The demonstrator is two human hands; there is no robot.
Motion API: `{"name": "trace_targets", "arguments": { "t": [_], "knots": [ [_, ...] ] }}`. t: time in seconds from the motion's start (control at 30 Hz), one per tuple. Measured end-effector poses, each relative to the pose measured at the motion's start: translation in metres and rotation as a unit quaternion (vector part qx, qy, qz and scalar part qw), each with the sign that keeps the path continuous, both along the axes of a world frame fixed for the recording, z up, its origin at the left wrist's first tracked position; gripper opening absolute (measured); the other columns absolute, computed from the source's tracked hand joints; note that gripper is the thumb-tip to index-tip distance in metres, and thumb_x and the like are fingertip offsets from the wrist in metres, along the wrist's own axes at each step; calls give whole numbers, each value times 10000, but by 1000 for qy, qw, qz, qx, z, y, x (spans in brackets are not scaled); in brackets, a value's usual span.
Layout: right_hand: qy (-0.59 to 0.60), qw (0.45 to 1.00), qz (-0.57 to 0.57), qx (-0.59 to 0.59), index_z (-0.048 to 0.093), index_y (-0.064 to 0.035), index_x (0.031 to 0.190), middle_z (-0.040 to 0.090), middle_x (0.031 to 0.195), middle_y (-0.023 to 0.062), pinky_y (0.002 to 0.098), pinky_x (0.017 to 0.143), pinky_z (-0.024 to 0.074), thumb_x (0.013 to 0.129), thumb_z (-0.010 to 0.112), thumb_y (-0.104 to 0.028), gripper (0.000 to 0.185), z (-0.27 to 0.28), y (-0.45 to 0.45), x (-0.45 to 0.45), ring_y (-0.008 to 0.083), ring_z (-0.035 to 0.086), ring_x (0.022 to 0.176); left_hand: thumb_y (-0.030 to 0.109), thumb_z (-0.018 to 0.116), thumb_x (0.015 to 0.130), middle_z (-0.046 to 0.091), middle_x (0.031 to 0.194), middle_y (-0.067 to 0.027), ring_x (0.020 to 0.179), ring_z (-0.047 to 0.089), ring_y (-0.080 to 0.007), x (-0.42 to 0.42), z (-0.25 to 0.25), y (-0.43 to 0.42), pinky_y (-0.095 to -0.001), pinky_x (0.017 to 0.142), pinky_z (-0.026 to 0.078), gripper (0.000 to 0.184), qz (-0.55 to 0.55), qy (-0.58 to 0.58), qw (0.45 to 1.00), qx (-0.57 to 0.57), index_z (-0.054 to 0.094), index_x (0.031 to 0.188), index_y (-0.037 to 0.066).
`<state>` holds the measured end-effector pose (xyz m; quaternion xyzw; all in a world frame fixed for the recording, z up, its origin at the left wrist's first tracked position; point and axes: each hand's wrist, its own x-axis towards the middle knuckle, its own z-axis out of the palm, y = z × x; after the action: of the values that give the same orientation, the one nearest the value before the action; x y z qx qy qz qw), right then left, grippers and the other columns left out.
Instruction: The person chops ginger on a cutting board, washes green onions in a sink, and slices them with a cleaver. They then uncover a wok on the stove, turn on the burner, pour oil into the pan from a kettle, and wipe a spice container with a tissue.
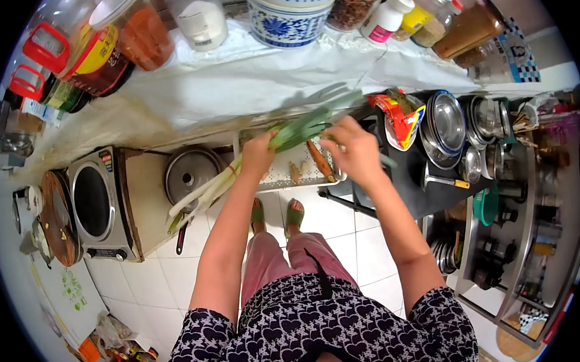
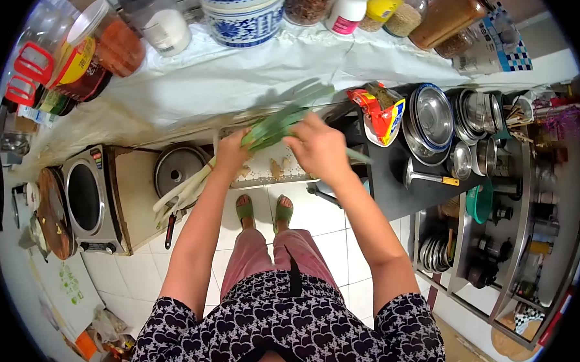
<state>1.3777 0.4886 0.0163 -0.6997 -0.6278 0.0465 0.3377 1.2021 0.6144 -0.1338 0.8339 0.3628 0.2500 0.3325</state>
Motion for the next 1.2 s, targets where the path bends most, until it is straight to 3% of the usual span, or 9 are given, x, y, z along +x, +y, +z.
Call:
{"name": "trace_targets", "arguments": {
  "t": [0.13,0.2,0.47,0.7,0.73,0.77,0.83,0.93,1.2],
  "knots": [
    [-180,982,51,-8,644,-75,783,571,830,21,298,598,498,700,648,-140,105,-50,26,-19,222,553,906,34,640,691,645,919,-144,834,609,-328,-3,-1,-18,-406,711,488,347,-89,6,996,7,639,1034,85],
    [-278,944,100,-146,645,-85,769,584,828,29,295,603,493,698,633,-162,106,-83,32,-23,213,519,993,32,631,689,644,897,-140,831,607,-326,-5,7,-26,-406,707,487,326,-101,26,994,16,638,1011,83],
    [-275,924,184,-191,599,-98,767,615,739,56,346,578,481,741,589,-160,68,-117,17,-22,225,618,747,-17,588,663,630,838,-151,784,593,-353,-8,-7,-30,-418,689,476,357,-180,65,981,24,634,1004,77],
    [12,993,53,-109,511,-76,767,558,590,47,357,482,450,872,481,-191,159,-140,18,-35,235,564,519,-78,559,646,648,892,-149,798,629,-317,-8,-3,-27,-348,667,489,385,-50,-74,996,7,658,980,86],
    [322,934,-105,-113,502,-70,753,531,576,42,338,460,413,885,468,-220,202,-141,19,-33,204,524,495,-72,564,665,650,908,-150,794,639,-308,-9,-2,-27,-329,653,492,373,-24,-97,995,-3,657,988,89],
    [592,759,-249,-104,493,-65,738,505,561,37,319,439,376,898,456,-248,246,-142,19,-29,174,484,470,-72,564,665,650,908,-150,794,639,-308,-10,-1,-25,-329,653,492,373,-23,-97,995,-3,657,988,89],
    [772,572,-269,68,461,-86,728,379,548,-14,256,428,307,917,429,-266,263,-115,16,-2,108,351,457,-12,586,718,658,872,-113,811,626,-308,-10,14,-19,-359,686,498,284,54,-82,993,-62,661,963,111],
    [791,566,-202,115,415,-108,734,259,566,-45,240,426,222,928,411,-236,232,-67,3,16,74,247,477,34,626,740,654,883,-117,810,618,-309,-2,-6,-13,-356,690,499,301,41,-46,993,-102,645,1021,141],
    [693,635,-278,197,408,-118,747,339,642,-25,250,493,321,942,519,-341,316,-79,-44,30,97,353,546,231,723,747,578,1120,-119,1047,523,-335,29,-38,-30,-503,915,389,635,-45,203,975,79,429,1303,146]
  ]
}}
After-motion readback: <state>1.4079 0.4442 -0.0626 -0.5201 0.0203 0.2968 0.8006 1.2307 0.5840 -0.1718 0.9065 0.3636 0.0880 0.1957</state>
